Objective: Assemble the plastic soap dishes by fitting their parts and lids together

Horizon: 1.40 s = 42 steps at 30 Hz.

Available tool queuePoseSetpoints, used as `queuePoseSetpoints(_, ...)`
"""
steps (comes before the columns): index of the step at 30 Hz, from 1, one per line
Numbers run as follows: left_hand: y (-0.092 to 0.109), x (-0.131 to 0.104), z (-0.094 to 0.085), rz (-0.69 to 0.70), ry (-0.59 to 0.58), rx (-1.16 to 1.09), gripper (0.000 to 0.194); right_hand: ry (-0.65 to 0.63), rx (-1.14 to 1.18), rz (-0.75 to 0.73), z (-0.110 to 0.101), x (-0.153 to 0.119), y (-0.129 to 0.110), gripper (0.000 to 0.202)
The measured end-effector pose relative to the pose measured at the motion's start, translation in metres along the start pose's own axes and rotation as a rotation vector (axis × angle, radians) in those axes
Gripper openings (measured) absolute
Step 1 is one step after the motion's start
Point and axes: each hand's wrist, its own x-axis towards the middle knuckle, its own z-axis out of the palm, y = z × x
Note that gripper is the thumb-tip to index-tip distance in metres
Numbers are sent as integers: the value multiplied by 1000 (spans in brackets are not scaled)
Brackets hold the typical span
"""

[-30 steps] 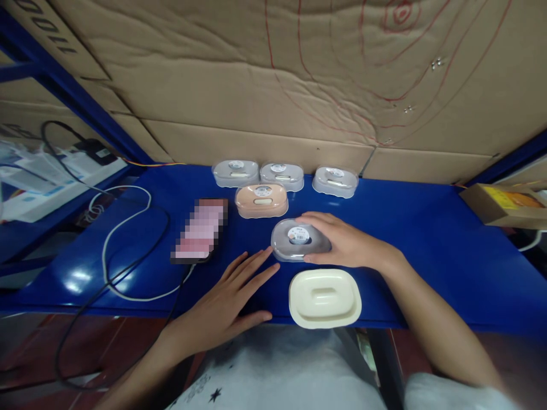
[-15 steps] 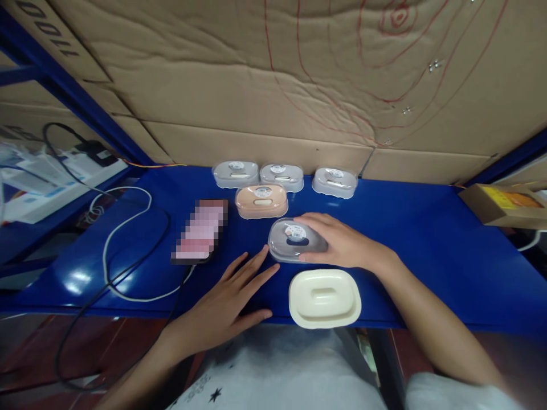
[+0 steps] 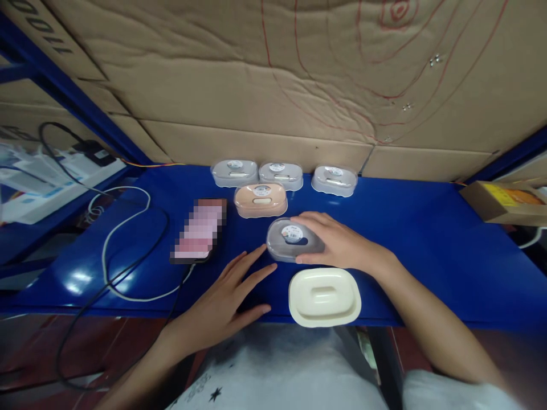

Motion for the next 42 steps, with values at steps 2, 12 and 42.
queuePoseSetpoints(2, 3, 0, 1, 8, 48, -18, 55, -18, -6, 9, -1, -1, -1, 88)
queuePoseSetpoints(12, 27, 14, 11, 174, -12, 68, 56, 23, -66, -35, -1, 0, -6, 92)
queuePoseSetpoints(42, -2, 2, 14, -289, 232, -330, 92, -194, 162, -97, 4, -3, -27, 95)
